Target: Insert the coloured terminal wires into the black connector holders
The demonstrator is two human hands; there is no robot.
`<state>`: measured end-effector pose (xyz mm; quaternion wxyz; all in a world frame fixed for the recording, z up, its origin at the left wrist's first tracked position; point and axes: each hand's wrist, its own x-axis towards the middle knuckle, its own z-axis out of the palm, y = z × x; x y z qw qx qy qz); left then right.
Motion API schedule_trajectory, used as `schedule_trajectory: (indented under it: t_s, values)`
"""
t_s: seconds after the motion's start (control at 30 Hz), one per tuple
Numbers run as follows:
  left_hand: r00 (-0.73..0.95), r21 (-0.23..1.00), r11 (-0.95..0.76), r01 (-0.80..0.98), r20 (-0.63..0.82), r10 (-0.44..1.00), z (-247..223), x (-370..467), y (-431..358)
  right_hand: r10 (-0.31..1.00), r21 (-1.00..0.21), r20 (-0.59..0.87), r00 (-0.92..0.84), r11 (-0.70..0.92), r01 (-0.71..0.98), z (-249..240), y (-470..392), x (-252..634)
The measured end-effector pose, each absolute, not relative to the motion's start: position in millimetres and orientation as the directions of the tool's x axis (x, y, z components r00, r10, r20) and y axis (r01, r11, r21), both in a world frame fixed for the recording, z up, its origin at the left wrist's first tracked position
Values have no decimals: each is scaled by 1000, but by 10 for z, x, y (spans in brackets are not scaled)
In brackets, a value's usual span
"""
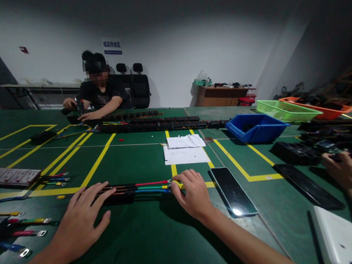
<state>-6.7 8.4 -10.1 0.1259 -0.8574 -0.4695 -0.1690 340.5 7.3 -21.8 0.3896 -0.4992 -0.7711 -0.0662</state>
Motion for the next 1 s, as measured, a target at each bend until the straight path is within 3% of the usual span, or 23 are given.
schedule_trajectory:
  t_s: [0.27, 0.43, 0.7, 1.0]
  values:
    - [512, -67, -539, 839, 430, 743, -97, -45, 90, 698, -345, 675, -240, 585, 734, -234, 86, 3420]
    - [509, -59, -540, 840, 432, 744, -91, -43, 87, 745, -359, 597, -297, 579, 732, -222, 69, 3414]
    - [508, -62, -537, 842, 428, 748, -92, -42, 87, 788, -309, 506, -350, 544, 780, -235, 61, 3399]
    - [499, -46, -535, 843, 435, 749, -79, -36, 83, 704, -353, 693, -155, 519, 779, -241, 82, 3414]
